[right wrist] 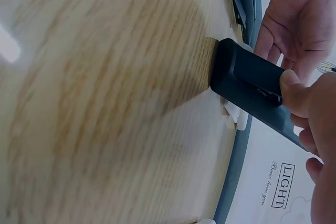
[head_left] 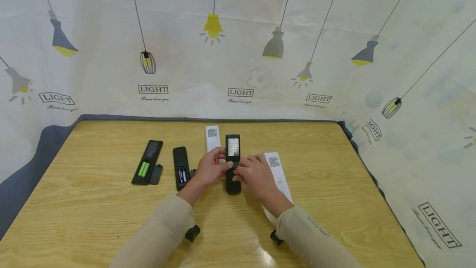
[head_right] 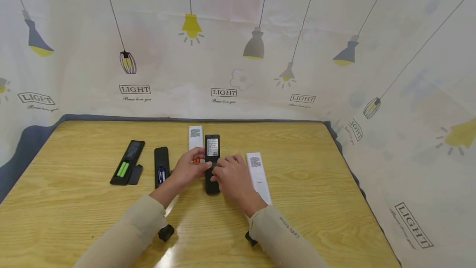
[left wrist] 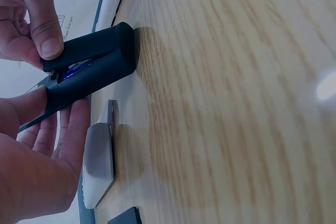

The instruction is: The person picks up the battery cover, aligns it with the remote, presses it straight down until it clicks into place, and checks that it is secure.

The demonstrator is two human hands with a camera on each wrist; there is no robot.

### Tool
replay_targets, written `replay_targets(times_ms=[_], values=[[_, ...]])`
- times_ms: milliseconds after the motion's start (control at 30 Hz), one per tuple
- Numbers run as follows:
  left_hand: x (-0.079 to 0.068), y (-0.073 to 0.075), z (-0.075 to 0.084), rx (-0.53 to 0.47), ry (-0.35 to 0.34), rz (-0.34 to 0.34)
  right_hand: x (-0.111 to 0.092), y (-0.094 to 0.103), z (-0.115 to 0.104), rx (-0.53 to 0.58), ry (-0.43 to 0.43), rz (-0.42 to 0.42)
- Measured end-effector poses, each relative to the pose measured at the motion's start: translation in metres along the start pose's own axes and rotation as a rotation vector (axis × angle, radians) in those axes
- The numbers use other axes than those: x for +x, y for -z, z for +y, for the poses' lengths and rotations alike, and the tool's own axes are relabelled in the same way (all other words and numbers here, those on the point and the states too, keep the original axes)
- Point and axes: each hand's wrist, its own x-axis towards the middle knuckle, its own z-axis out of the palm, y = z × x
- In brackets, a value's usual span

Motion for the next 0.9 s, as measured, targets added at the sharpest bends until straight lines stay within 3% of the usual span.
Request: replay_targets(times_ms=[567, 900], values=[[-0.0021, 0.0, 0.0008, 0.017, -0.017, 0.01, -0.0004, -0.0002, -0.0009, -0.009, -0.056, -0.02], [-0.001, 0.0002, -0.0004, 0.021, -0.015, 0.0, -0.0035, -0.0032, 0.0008, 0.004, -0.117, 0.022]])
